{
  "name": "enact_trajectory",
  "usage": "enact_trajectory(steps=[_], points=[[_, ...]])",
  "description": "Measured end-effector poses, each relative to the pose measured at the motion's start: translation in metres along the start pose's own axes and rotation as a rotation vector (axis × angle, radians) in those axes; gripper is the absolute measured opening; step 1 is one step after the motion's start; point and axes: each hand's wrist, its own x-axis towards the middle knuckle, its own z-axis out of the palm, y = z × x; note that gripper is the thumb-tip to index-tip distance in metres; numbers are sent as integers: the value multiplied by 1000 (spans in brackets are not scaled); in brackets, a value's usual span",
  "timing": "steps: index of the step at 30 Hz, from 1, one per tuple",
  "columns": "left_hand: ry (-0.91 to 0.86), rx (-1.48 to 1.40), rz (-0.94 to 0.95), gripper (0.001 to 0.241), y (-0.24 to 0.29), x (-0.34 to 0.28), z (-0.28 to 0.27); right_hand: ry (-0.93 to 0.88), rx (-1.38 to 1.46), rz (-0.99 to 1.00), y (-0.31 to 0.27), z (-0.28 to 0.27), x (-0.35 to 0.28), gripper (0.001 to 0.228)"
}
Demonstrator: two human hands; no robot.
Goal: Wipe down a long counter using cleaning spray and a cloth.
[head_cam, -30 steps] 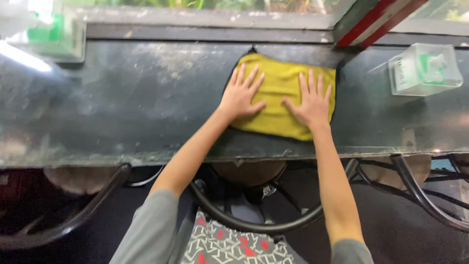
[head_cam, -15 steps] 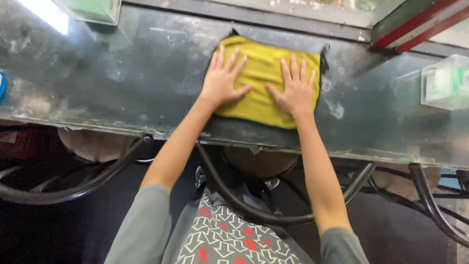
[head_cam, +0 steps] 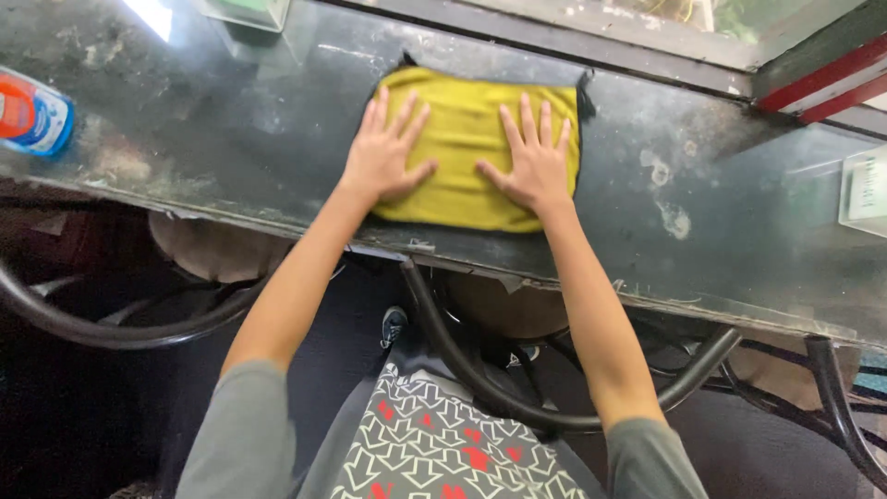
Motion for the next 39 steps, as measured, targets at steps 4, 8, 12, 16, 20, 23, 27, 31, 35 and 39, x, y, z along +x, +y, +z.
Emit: enact_trajectory(steps=[4, 8, 12, 16, 20, 23, 27, 31, 35, 39], points=[[98, -91, -31, 89, -24, 19, 26, 3, -17, -22, -17, 7, 27, 96], [303, 89, -157, 92, 3, -18, 45, 104, -33, -84, -45, 20, 2, 84], [338, 23, -284, 91, 12, -24, 55, 67, -38, -109, -58, 21, 4, 97], [481, 26, -257, 88, -36, 7, 53, 181, -68, -159, -50, 37, 64, 97], [506, 12, -194, 79, -82, 13, 60, 182, -61, -153, -65, 42, 86, 94], [497, 25, -165, 76, -72, -27, 54, 197, -62, -139, -86, 43, 58, 92], [440, 28, -134, 79, -61, -70, 57, 160, -35, -118, -101, 35, 18, 93], [475, 93, -121, 83, -94, -25, 60, 155, -31, -112, -100, 35, 54, 92], [456, 80, -199, 88, -99, 18, 62, 219, -32, -44, -94, 45, 84, 84], [446, 83, -160, 91, -62, -12, 56, 247, -18, -33, -91, 43, 45, 82]])
